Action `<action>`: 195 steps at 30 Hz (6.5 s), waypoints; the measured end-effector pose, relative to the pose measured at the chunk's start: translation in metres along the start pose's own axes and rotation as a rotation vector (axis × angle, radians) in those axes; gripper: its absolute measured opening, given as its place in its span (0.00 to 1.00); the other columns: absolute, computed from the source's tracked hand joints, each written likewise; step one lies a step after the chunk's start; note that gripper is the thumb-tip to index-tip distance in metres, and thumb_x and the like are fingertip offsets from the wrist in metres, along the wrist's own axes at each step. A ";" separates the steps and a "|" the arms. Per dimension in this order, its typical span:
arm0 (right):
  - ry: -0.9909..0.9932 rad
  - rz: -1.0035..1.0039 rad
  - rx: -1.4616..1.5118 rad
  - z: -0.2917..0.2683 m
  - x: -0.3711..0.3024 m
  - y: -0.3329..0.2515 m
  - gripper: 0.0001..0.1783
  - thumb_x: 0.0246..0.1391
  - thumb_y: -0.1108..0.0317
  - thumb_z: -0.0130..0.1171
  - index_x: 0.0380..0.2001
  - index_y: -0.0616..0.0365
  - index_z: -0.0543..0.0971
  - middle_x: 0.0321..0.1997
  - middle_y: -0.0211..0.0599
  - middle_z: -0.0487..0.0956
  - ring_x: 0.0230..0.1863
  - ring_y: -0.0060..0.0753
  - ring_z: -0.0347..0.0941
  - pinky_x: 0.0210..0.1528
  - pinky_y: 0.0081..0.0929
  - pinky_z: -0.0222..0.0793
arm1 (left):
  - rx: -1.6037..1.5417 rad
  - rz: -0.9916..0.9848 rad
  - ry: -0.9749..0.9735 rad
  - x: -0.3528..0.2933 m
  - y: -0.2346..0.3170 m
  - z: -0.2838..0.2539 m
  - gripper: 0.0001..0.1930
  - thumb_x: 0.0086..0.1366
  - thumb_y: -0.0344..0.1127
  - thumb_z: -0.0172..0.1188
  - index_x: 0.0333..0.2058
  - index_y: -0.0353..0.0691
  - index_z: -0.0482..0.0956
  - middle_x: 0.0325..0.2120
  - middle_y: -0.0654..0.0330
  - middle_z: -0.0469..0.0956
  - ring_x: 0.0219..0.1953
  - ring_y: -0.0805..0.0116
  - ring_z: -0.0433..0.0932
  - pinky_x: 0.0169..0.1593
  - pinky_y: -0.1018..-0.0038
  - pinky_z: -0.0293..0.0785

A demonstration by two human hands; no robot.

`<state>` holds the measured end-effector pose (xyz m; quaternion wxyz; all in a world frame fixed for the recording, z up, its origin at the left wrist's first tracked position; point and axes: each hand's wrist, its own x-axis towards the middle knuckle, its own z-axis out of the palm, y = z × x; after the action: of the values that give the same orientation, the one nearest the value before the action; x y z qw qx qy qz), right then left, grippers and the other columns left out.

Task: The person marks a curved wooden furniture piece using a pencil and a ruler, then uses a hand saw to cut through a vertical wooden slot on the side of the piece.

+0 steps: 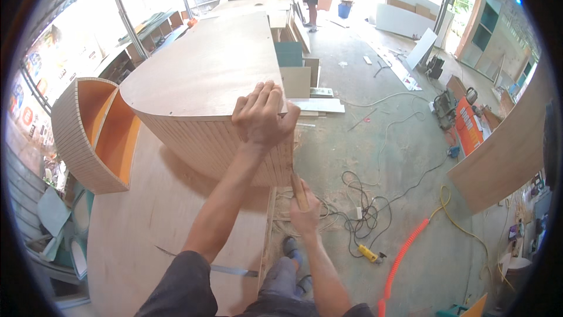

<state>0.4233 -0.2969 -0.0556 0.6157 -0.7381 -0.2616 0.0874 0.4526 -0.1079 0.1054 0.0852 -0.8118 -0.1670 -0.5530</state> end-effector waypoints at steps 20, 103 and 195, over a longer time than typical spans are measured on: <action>-0.095 0.025 -0.132 -0.021 -0.044 -0.015 0.24 0.61 0.75 0.57 0.61 0.68 0.76 0.53 0.57 0.82 0.51 0.50 0.83 0.52 0.36 0.77 | 0.028 -0.021 0.010 -0.008 -0.013 -0.003 0.15 0.55 0.46 0.64 0.32 0.41 0.88 0.39 0.54 0.89 0.44 0.61 0.89 0.44 0.69 0.78; -0.242 0.087 -0.235 -0.080 -0.123 -0.049 0.27 0.62 0.74 0.57 0.65 0.67 0.73 0.62 0.56 0.80 0.62 0.52 0.79 0.62 0.38 0.74 | -0.095 0.078 0.194 0.001 -0.014 -0.002 0.14 0.58 0.46 0.62 0.19 0.44 0.78 0.15 0.61 0.79 0.16 0.68 0.73 0.34 0.65 0.71; -0.073 -0.155 -0.113 -0.068 -0.115 -0.038 0.27 0.58 0.75 0.61 0.62 0.59 0.78 0.60 0.54 0.81 0.60 0.57 0.78 0.62 0.43 0.74 | -0.022 -0.051 -0.030 -0.018 -0.018 -0.006 0.11 0.58 0.42 0.65 0.32 0.41 0.85 0.44 0.53 0.88 0.46 0.63 0.88 0.45 0.65 0.78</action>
<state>0.3465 -0.4084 -0.0264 0.5679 -0.7457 -0.3446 0.0514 0.4343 -0.0961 0.0903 0.0594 -0.8164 -0.1828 -0.5445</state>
